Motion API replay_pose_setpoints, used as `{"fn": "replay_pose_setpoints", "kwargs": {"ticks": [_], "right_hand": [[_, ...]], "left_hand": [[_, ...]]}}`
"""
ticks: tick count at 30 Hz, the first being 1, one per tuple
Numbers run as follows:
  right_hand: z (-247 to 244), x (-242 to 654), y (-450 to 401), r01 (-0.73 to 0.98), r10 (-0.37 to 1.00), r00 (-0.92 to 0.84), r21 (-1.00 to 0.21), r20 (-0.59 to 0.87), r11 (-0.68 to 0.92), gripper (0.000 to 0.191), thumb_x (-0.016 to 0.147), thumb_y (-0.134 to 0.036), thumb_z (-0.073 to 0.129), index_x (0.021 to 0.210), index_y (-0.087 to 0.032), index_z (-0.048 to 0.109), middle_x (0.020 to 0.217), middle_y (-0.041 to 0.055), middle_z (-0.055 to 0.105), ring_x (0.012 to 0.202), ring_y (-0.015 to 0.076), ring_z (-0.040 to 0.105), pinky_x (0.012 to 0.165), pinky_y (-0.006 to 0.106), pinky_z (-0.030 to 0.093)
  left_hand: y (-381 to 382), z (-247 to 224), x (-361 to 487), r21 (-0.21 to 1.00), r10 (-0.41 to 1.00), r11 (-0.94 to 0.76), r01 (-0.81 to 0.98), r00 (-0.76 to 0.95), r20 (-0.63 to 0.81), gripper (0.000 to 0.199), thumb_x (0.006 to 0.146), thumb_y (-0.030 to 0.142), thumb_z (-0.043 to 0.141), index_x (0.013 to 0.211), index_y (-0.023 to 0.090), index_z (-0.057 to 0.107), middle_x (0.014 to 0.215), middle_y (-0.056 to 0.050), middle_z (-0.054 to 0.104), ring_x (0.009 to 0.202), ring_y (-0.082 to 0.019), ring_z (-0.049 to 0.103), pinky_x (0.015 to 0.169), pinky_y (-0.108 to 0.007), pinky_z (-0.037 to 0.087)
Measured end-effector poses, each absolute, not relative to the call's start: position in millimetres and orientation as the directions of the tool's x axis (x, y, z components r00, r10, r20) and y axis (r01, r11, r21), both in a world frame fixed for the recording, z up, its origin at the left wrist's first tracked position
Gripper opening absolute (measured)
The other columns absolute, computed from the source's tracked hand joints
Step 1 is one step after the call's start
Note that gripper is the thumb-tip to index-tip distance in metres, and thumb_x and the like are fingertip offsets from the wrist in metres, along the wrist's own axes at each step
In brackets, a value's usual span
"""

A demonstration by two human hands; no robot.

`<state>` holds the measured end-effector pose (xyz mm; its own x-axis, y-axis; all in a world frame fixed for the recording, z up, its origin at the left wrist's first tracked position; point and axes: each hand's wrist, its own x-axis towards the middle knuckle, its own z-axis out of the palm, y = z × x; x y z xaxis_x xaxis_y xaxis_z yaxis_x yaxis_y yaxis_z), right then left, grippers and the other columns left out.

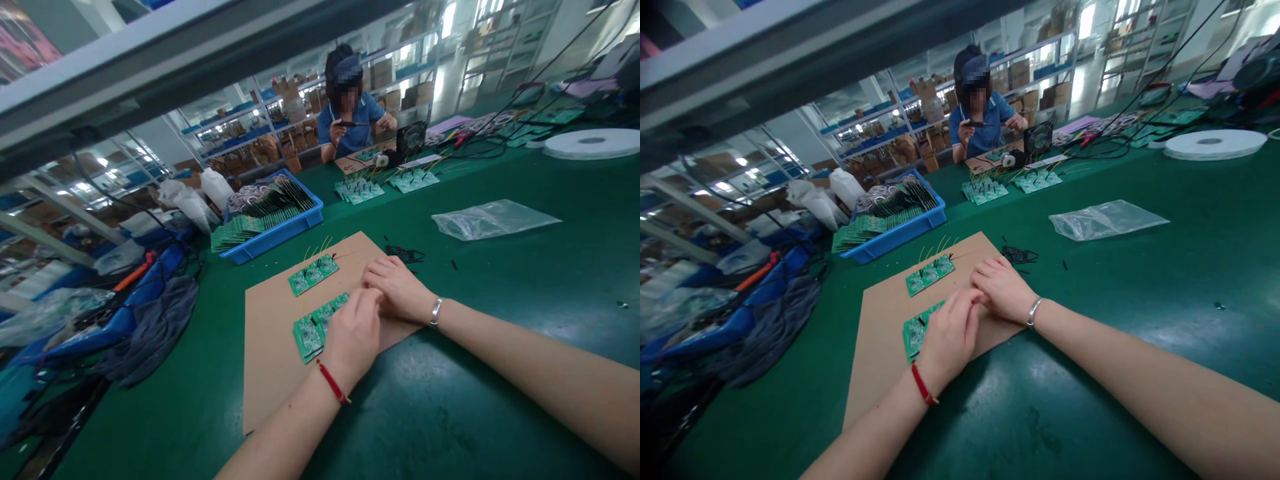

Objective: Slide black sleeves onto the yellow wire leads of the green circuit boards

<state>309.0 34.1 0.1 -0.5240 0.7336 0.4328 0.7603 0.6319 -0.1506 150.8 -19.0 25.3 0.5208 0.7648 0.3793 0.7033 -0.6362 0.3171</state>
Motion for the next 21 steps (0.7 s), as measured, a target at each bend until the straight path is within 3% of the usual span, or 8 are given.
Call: {"fn": "replay_pose_setpoints", "kwargs": {"ticks": [3, 8, 10, 13, 16, 21], "right_hand": [[7, 315, 31, 0.769, 0.763, -0.459, -0.226, 0.456, 0.598, 0.009, 0.087, -0.018, 0.048, 0.084, -0.017, 0.057, 0.087, 0.0077, 0.062, 0.088, 0.0213, 0.052, 0.080, 0.036, 0.032], [22, 326, 33, 0.635, 0.745, -0.465, -0.406, 0.479, 0.657, 0.008, 0.087, -0.024, 0.052, 0.085, -0.018, 0.057, 0.090, 0.0061, 0.064, 0.091, 0.0201, 0.055, 0.082, 0.034, 0.037], [27, 339, 40, 0.633, 0.787, -0.364, -0.488, 0.498, 0.601, 0.011, 0.088, -0.026, 0.051, 0.083, -0.018, 0.058, 0.088, 0.0056, 0.064, 0.087, 0.0191, 0.056, 0.079, 0.032, 0.040], [29, 367, 56, 0.706, 0.884, -0.071, -0.602, 0.462, 0.372, 0.018, 0.089, -0.029, 0.047, 0.087, -0.018, 0.061, 0.084, 0.0050, 0.066, 0.077, 0.0175, 0.058, 0.068, 0.029, 0.042], [25, 392, 68, 0.816, 0.940, -0.029, -0.535, 0.341, 0.219, 0.019, 0.086, -0.029, 0.050, 0.084, -0.018, 0.066, 0.082, 0.0041, 0.069, 0.073, 0.0179, 0.060, 0.065, 0.029, 0.043], [13, 400, 70, 0.948, 0.963, -0.172, -0.231, 0.207, 0.219, 0.013, 0.080, -0.023, 0.059, 0.083, -0.019, 0.071, 0.083, 0.0054, 0.071, 0.078, 0.0212, 0.062, 0.069, 0.031, 0.043]], "left_hand": [[1, 21, 156, 0.374, 0.873, -0.481, 0.793, 0.395, 0.287, 0.024, 0.090, 0.010, 0.039, 0.110, 0.016, 0.050, 0.105, -0.012, 0.061, 0.090, -0.022, 0.062, 0.073, -0.033, 0.049], [10, 5, 154, 0.507, 0.880, -0.474, 0.720, 0.410, 0.240, 0.018, 0.093, 0.015, 0.039, 0.089, 0.018, 0.056, 0.084, -0.006, 0.065, 0.078, -0.020, 0.063, 0.070, -0.031, 0.048], [8, -1, 150, 0.645, 0.895, -0.439, 0.625, 0.370, 0.250, 0.018, 0.095, 0.018, 0.037, 0.090, 0.019, 0.055, 0.080, -0.004, 0.065, 0.074, -0.017, 0.063, 0.068, -0.028, 0.048], [4, -7, 147, 0.806, 0.928, -0.349, 0.478, 0.298, 0.225, 0.022, 0.097, 0.023, 0.034, 0.092, 0.019, 0.055, 0.081, -0.002, 0.065, 0.071, -0.013, 0.064, 0.068, -0.025, 0.049], [3, -10, 149, 0.828, 0.932, -0.340, 0.447, 0.280, 0.232, 0.022, 0.097, 0.024, 0.034, 0.093, 0.019, 0.055, 0.083, -0.002, 0.066, 0.073, -0.013, 0.064, 0.070, -0.026, 0.049], [4, -11, 150, 0.795, 0.916, -0.385, 0.469, 0.299, 0.268, 0.021, 0.096, 0.023, 0.034, 0.095, 0.020, 0.055, 0.082, -0.002, 0.065, 0.075, -0.014, 0.064, 0.070, -0.027, 0.049]]}}
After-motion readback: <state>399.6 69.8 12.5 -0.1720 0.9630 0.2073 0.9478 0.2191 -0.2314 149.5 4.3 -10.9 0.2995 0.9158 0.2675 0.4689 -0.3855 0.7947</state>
